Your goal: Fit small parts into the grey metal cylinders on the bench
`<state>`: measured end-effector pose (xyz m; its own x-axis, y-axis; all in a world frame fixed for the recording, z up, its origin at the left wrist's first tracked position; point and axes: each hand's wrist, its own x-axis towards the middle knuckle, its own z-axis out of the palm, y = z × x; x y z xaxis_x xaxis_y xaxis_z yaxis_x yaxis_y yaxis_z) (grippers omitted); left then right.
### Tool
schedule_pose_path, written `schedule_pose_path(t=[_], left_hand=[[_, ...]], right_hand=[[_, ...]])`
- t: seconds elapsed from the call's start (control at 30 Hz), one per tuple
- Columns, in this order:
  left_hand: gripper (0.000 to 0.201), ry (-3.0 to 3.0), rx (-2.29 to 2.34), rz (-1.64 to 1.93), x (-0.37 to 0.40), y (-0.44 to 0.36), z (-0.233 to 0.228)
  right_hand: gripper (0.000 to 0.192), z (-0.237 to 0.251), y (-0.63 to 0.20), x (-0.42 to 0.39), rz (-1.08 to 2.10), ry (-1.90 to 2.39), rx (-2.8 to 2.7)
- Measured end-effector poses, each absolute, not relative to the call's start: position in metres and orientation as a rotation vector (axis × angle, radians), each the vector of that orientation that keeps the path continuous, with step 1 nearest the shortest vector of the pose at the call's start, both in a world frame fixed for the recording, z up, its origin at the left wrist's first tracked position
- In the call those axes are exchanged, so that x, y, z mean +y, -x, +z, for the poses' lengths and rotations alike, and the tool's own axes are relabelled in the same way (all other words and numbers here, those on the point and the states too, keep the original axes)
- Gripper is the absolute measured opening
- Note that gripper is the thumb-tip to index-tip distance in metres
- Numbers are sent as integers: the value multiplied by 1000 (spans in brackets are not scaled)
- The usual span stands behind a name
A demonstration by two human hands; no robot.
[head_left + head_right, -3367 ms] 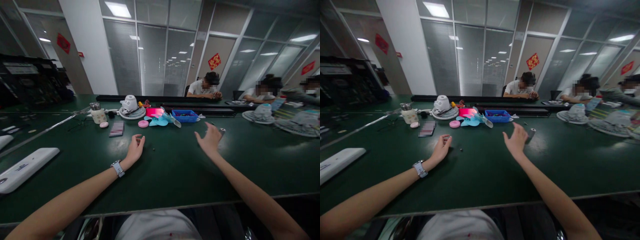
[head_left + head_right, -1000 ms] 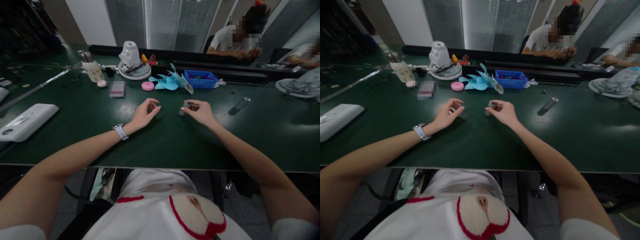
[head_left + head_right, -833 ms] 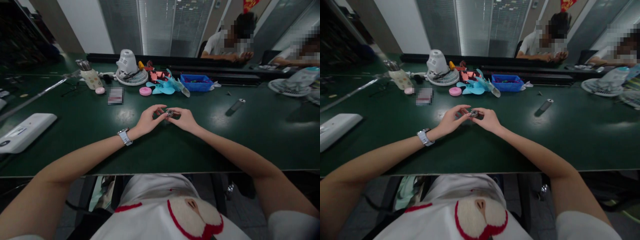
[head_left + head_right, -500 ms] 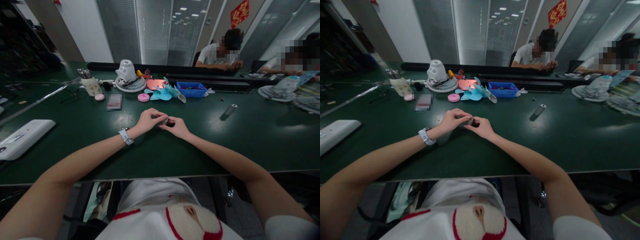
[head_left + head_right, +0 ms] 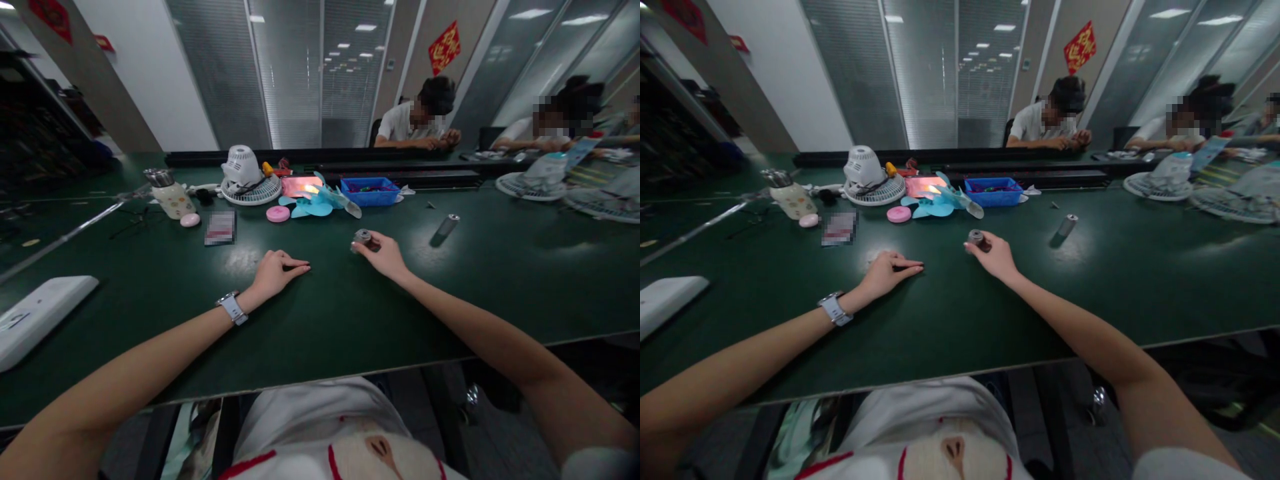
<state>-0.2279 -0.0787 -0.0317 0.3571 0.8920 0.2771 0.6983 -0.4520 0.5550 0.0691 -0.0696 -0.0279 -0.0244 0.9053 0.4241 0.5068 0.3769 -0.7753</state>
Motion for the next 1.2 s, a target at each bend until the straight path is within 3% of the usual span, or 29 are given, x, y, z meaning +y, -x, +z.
schedule_pose_path(t=[0.2, 0.33, 0.43, 0.5, 0.6, 0.7, 0.77, 1.03, 1.2], left_hand=[[73, -1915, 1478, 1130, -78, 230, -31], [69, -1592, 1507, 1313, -77, 230, -30], [63, -1491, 1500, 1391, -76, 229, -31], [56, -1454, 1491, 1435, -76, 228, -32], [48, -1416, 1497, 1468, -75, 226, -33], [43, -1391, 1508, 1491, -76, 225, -32], [41, -1386, 1508, 1509, -76, 225, -32], [43, -1472, 1478, 1470, -75, 226, -37], [43, -1466, 1493, 1440, -75, 226, -37]], right_hand=[[36, -37, -171, -31, 164, 1756, -1443], [44, -41, -182, -33, 98, 1818, -1373], [63, -27, -153, -52, -205, 1799, -1303], [64, -15, -119, -69, -349, 1648, -1410], [44, -6, -60, -85, -119, 1338, -1881], [45, -14, -8, -82, 331, 1192, -2229], [46, -24, 15, -74, 459, 1194, -2298], [22, -27, 19, -66, 454, 1149, -2223], [25, 9, -75, -69, 18, 1232, -1968]])
